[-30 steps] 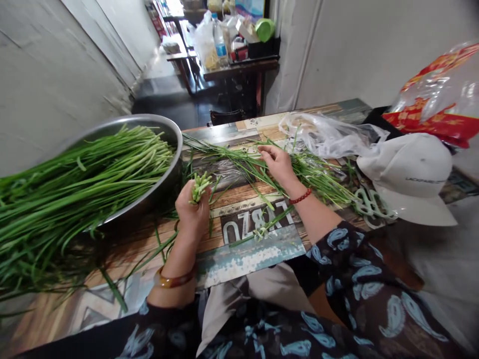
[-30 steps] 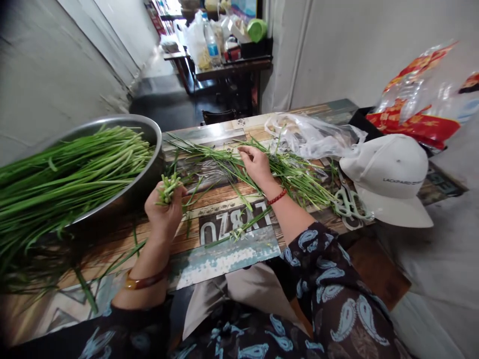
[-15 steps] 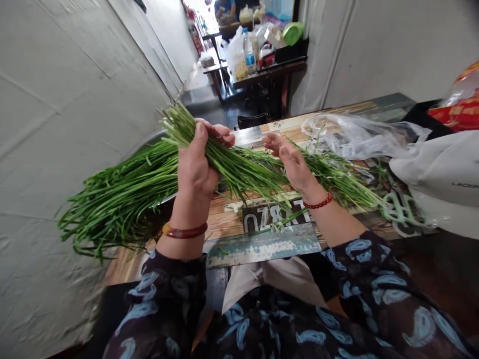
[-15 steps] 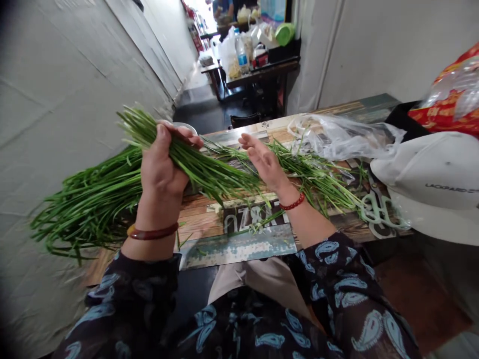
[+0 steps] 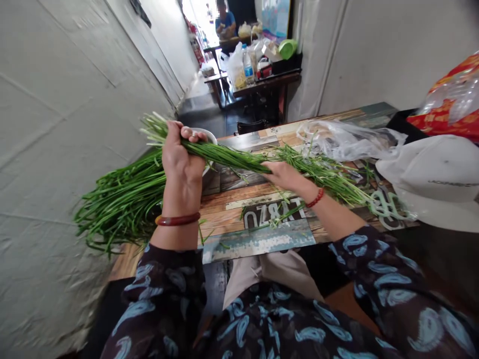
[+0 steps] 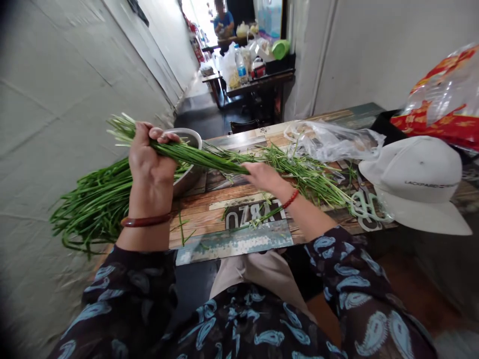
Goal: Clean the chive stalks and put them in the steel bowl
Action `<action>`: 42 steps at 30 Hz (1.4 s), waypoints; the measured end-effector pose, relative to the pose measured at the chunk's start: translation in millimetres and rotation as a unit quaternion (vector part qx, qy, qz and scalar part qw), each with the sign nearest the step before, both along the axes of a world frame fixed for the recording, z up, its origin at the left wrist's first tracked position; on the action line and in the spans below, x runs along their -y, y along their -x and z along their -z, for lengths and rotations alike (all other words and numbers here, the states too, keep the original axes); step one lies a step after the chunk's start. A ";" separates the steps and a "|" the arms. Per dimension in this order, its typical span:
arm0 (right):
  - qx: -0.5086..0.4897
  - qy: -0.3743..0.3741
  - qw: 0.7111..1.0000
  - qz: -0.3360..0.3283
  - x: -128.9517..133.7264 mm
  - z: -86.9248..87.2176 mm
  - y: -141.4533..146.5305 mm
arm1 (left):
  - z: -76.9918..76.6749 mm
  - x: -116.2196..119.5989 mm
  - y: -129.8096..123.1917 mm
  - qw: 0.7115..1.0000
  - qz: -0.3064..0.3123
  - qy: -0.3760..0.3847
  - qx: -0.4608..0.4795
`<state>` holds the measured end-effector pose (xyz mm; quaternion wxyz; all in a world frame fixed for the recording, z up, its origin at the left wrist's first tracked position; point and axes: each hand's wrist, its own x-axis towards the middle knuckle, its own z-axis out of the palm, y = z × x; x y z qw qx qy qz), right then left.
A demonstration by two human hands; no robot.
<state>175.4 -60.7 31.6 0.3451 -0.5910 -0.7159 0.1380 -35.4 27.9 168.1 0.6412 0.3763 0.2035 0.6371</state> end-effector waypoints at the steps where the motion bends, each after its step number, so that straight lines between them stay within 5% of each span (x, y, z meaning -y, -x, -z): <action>1: 0.043 0.011 0.998 0.034 4.4 6.4 -15.2 | -2.3 -1.2 6.7 1.000 -0.012 0.012 0.011; 4: 0.101 -0.020 0.987 0.127 15.8 14.7 -53.3 | -5.5 4.9 14.0 0.998 -0.031 0.047 0.039; 7: 0.023 -0.102 0.979 0.176 26.8 3.2 -64.6 | -4.3 15.6 8.7 0.996 -0.032 0.066 0.049; 11: -0.181 -0.128 0.963 0.151 43.9 -26.1 -38.4 | 1.1 23.1 1.7 0.996 -0.010 0.065 0.061; 14: -0.233 -0.119 0.961 0.092 55.1 -41.2 -8.7 | 6.8 24.2 -0.3 0.997 -0.016 0.065 0.036; 20: -0.106 -0.169 0.980 0.013 56.6 -43.1 32.6 | 17.1 27.8 -3.5 0.999 -0.014 0.051 -0.006; 24: -0.021 -0.184 0.982 0.036 50.1 -35.8 44.2 | 20.5 32.7 -3.9 0.999 0.002 0.043 -0.003; 35: -0.024 -0.152 0.988 0.033 57.0 -15.5 34.0 | 41.5 39.1 -7.6 0.994 0.004 0.099 0.056; 42: 0.018 -0.065 0.998 0.015 72.0 -10.9 17.6 | 37.6 41.7 3.2 0.991 0.004 0.119 0.060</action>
